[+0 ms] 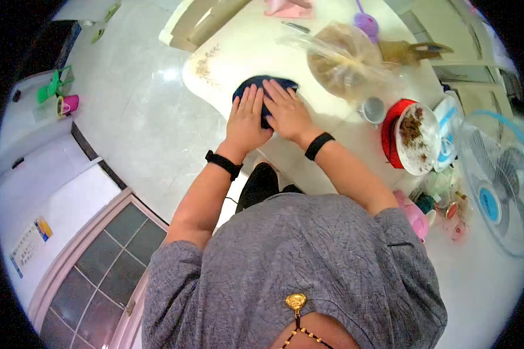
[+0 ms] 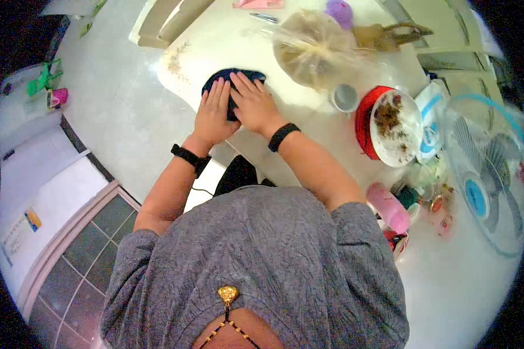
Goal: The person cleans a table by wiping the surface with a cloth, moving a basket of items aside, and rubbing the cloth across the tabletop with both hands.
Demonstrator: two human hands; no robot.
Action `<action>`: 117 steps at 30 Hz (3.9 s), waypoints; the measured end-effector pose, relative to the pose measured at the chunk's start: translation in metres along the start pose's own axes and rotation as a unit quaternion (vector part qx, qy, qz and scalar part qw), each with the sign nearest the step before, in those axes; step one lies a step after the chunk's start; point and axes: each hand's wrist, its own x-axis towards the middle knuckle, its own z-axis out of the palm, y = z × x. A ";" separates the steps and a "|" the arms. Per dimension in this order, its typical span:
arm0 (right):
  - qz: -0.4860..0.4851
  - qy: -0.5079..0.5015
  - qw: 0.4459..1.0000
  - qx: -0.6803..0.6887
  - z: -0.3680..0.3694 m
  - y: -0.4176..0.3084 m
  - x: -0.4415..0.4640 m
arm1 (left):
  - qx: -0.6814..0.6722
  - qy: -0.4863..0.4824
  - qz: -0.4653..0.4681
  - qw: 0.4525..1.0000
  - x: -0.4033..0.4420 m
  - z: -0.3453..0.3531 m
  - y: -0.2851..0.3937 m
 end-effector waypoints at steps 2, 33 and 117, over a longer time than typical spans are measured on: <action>-0.004 0.005 1.000 -0.017 0.000 -0.001 0.035 | 0.015 0.000 -0.012 1.000 0.020 -0.009 -0.025; -0.026 0.003 1.000 -0.003 0.044 -0.047 -0.053 | -0.056 -0.020 -0.042 0.997 -0.087 0.010 0.014; -0.076 0.078 0.992 0.069 0.044 -0.045 -0.093 | -0.493 0.062 -0.335 0.800 -0.111 0.078 0.018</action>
